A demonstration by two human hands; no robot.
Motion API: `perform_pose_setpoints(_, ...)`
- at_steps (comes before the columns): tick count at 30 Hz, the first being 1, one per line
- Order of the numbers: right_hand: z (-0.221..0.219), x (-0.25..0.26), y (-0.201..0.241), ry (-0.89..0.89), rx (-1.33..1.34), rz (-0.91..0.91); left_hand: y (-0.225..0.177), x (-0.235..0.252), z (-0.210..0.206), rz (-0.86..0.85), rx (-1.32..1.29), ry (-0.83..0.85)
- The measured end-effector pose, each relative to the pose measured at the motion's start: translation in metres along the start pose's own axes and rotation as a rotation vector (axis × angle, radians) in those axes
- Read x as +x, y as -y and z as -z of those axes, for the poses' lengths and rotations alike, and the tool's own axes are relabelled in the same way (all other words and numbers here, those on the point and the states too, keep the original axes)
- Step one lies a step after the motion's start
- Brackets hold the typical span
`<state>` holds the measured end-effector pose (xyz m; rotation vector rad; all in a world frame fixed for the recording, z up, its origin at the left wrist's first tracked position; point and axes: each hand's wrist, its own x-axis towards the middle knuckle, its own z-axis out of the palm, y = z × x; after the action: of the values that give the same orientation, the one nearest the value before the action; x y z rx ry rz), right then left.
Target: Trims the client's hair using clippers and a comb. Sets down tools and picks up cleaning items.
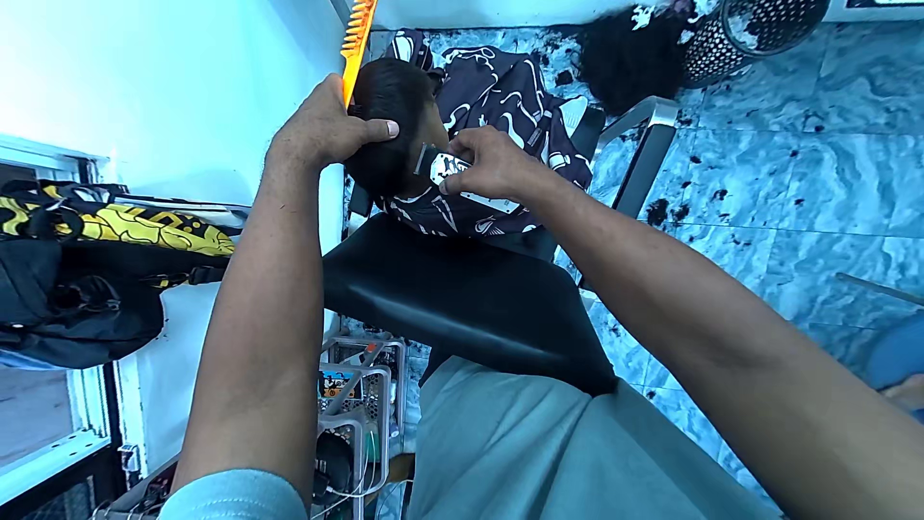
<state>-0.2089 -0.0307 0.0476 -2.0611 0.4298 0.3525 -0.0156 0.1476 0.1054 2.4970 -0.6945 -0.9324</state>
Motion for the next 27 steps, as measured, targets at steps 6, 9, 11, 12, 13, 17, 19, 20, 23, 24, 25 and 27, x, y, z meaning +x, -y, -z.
perform_pose_setpoints(6,0.0016,0.0014,0.0033,0.000,-0.150,-0.040,0.0002,-0.0005,-0.0001,0.006,-0.016,0.003)
perform_pose_setpoints(9,0.0032,0.0009,0.0014,0.011,-0.009,-0.019,0.0018,0.0006,-0.0004,0.006,-0.008,0.001)
perform_pose_setpoints(11,0.0025,0.0016,0.0014,0.007,-0.076,-0.029,0.0019,0.0004,0.0002,0.008,-0.002,0.001)
perform_pose_setpoints(12,0.0019,0.0015,0.0013,0.007,-0.107,-0.041,0.0022,0.0002,-0.0004,0.003,0.000,0.001)
perform_pose_setpoints(13,0.0022,0.0021,0.0010,0.003,-0.108,-0.047,0.0021,0.0003,-0.0005,-0.005,0.003,-0.003)
perform_pose_setpoints(17,0.0028,0.0002,0.0017,0.010,0.048,-0.021,0.0023,-0.0015,-0.0003,-0.004,-0.008,-0.005)
perform_pose_setpoints(19,0.0013,0.0007,0.0014,0.005,0.001,-0.028,0.0024,-0.0013,0.0000,-0.008,-0.010,-0.003)
perform_pose_setpoints(20,0.0010,0.0007,0.0017,0.005,-0.049,-0.035,0.0027,-0.0011,0.0000,-0.012,-0.006,-0.003)
perform_pose_setpoints(23,0.0008,0.0015,0.0012,-0.010,0.012,-0.028,0.0027,-0.0005,0.0000,-0.019,-0.004,-0.006)
perform_pose_setpoints(24,0.0005,0.0012,0.0016,-0.011,0.078,-0.015,0.0023,-0.0011,0.0001,-0.018,-0.004,-0.004)
perform_pose_setpoints(25,0.0004,0.0006,0.0027,-0.008,0.108,-0.011,0.0020,-0.0014,0.0001,-0.016,-0.003,-0.002)
perform_pose_setpoints(27,0.0009,-0.0007,0.0062,0.002,0.016,-0.024,0.0014,-0.0014,0.0001,-0.017,0.001,-0.002)
